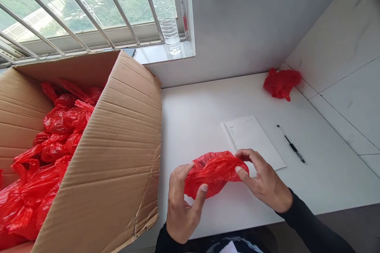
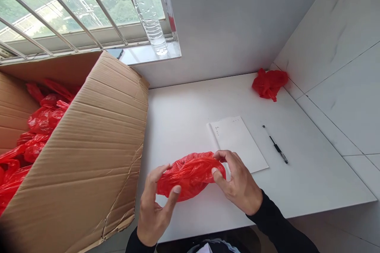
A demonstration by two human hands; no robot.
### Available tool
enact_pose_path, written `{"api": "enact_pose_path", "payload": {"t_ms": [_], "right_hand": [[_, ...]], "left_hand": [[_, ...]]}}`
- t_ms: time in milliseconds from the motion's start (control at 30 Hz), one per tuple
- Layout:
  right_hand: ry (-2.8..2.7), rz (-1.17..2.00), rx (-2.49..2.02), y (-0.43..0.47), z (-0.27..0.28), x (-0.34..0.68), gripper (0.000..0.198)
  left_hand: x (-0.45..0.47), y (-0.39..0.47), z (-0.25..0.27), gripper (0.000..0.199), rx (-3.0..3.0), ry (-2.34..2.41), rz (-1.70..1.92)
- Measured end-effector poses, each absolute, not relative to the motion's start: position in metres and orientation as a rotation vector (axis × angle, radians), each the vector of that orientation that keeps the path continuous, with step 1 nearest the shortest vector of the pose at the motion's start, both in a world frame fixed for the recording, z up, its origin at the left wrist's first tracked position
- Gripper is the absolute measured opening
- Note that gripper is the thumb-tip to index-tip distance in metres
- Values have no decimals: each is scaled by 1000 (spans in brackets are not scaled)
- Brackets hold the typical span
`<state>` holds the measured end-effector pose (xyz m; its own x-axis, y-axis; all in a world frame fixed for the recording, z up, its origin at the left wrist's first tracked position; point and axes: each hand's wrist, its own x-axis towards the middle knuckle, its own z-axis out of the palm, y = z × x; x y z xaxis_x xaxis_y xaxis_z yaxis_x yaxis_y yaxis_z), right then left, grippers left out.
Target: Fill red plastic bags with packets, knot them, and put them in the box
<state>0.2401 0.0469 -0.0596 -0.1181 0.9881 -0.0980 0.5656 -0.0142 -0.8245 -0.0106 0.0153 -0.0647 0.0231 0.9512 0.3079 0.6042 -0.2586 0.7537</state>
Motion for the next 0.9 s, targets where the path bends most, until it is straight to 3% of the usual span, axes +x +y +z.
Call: {"api": "enact_pose_path", "payload": {"t_ms": [67,200,333,467,667,900], "right_hand": [[-1802,1069,-1565,48,-56,231,38],[-1672,1113,-1594,49,-48,227,24],[-1241,1170,-1641,50,-51,245,30],[-1190,1180,-1652,49,-58,253,35],[-1177,571,-1374,34,-41,233,41],[-2120,492,-1018,36,-14,203,33]], "left_hand": [[-5,19,-62,43,2029,1497,1071],[-6,22,-60,23,1933,1522,1253],[-12,16,-57,12,1650,1661,1333],[-12,11,-55,9,1548,1710,1290],[-7,8,-43,24,1288,1661,1279],[4,8,-27,12,1251,1542,1277]]}}
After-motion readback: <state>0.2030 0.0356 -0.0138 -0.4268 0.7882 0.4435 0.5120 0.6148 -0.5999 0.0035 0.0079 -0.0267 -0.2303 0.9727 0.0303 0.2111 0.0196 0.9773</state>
